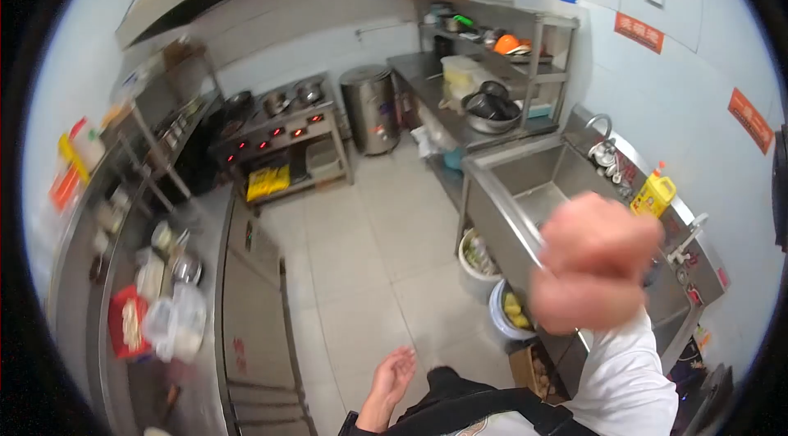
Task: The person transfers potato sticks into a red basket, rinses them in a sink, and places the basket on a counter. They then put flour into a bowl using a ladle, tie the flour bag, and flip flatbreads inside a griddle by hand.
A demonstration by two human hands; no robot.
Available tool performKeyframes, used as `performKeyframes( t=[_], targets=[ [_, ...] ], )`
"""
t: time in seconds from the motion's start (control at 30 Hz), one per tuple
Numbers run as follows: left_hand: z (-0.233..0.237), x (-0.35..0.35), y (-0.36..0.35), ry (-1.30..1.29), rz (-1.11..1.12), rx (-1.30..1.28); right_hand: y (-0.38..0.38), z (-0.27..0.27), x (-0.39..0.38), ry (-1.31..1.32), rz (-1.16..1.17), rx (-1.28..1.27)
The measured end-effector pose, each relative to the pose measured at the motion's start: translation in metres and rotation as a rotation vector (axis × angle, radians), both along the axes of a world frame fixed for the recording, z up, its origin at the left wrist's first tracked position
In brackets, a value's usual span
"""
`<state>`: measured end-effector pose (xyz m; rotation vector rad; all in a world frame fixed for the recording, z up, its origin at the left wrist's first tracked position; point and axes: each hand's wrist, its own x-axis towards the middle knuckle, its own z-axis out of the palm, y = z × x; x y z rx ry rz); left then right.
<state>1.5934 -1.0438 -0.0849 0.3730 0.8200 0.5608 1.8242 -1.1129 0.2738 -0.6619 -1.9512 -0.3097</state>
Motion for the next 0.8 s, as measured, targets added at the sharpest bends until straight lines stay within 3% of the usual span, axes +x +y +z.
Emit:
performKeyframes(
  t=[0.07, 0.17, 0.3, 0.37, 0.5, 0.57, 0.67, 0.8],
  targets=[
    [0.002, 0.025, 0.051, -0.042, -0.004, -0.057, 0.068, -0.009, 0.035, -0.013, -0.286, 0.313],
    [0.021, 0.052, 0.113, -0.067, -0.067, 0.013, 0.152, -0.01, 0.087, 0.0, -0.364, 0.213],
    [0.022, 0.067, 0.197, -0.05, 0.018, 0.032, 0.262, -0.006, 0.15, 0.119, -0.448, -0.015],
    [0.011, 0.063, 0.238, -0.028, 0.09, -0.023, 0.316, -0.004, 0.181, 0.159, -0.504, -0.089],
    [-0.071, 0.033, 0.339, -0.042, 0.154, -0.09, 0.43, 0.001, 0.251, 0.116, -0.646, -0.077],
    [-0.095, 0.023, 0.402, -0.247, 0.039, 0.029, 0.478, 0.008, 0.285, 0.097, -0.726, -0.067],
    [-0.068, 0.052, 0.494, -0.23, 0.111, -0.111, 0.54, 0.028, 0.347, 0.128, -0.882, -0.067],
    [-0.031, 0.126, 0.612, -0.206, -0.002, -0.082, 0.588, 0.065, 0.433, 0.162, -1.088, -0.011]
  ],
)
